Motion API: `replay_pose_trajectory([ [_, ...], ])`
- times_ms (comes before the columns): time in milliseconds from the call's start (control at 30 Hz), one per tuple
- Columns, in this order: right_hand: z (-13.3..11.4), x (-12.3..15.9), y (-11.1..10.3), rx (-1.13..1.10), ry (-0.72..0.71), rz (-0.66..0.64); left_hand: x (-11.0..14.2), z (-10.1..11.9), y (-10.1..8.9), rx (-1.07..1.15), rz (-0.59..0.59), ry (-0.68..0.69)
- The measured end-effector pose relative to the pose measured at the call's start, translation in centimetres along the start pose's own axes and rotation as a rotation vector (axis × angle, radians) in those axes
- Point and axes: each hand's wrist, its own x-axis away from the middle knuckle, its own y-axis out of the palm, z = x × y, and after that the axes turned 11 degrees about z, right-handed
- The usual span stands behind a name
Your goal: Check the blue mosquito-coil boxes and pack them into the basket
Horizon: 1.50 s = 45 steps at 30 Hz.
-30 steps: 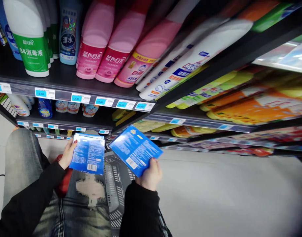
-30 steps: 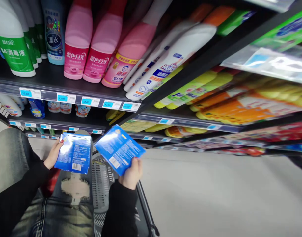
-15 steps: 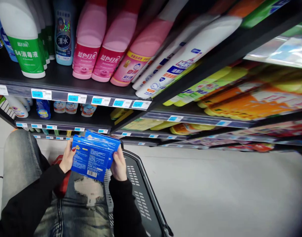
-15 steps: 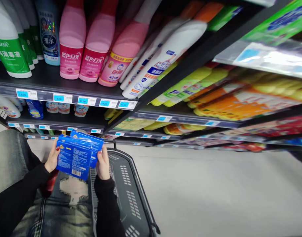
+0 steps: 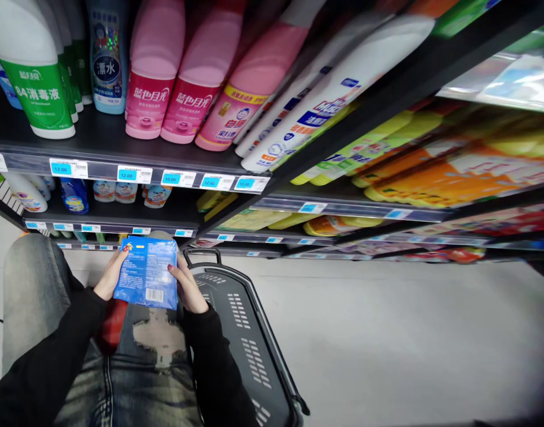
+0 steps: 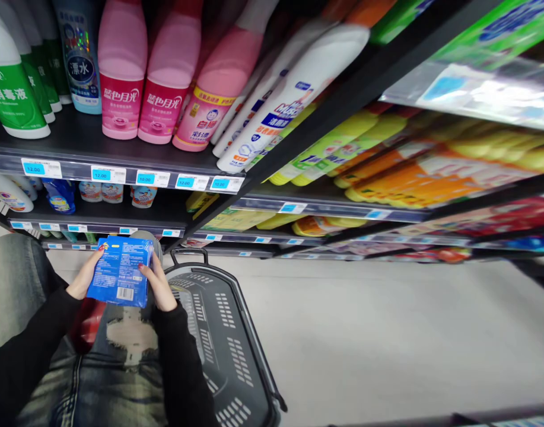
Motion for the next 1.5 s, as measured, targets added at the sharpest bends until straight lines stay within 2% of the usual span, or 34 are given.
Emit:
replay_pose_trajectory([
  [133, -0.4, 0.3, 0.5, -0.061, 0.095, 0.036, 0.5, 0.7, -0.5, -0.027, -0.103, -0.085],
  [300, -0.2, 0.8, 0.0, -0.085, 0.089, 0.127, 0.6, 0.9, -0.6, 0.036, -0.121, -0.054],
  [467, 0.1, 1.0, -0.5, -0.083, 0.074, 0.198, 0.9, 1.1, 0.2, 0.038, -0.046, 0.050],
  [600, -0.5, 1.0, -1.1, -0.086, 0.067, 0.250, 1.0, 1.1, 0.5, 0.040, 0.012, 0.042],
  [733, -1.3, 0.5, -3.8, -0.141, 0.063, 0.378, 0.7, 1.0, 0.2, 0.054, 0.008, 0.019],
  [900, -1.5, -0.7, -9.6, -0.212, 0.023, 0.611, -0.2, 0.6, -0.4, 0.084, 0.007, -0.051],
  [967, -1.3, -1.0, -11.4, -0.216, -0.026, 0.654, -0.4, 0.6, -0.5, 0.106, -0.003, -0.094],
  [1033, -1.0, -1.1, -12.3, -0.209, -0.063, 0.653, -0.2, 0.8, -0.5, 0.152, -0.039, -0.182],
  [1100, -0.7, -1.0, -11.9, -0.192, -0.060, 0.626, 0.2, 1.2, -0.3, 0.213, -0.101, -0.291],
  [1200, -0.5, -0.4, -9.5, -0.168, -0.010, 0.528, 0.9, 1.8, 0.1, 0.273, -0.157, -0.372],
  [1367, -0.5, 0.2, -4.5, -0.132, 0.026, 0.281, 1.6, 1.9, 0.3, 0.253, -0.134, -0.362],
  [1500, 0.7, -0.1, -2.0, -0.050, -0.070, 0.222, 1.7, 1.6, 0.3, 0.186, -0.127, -0.279],
])
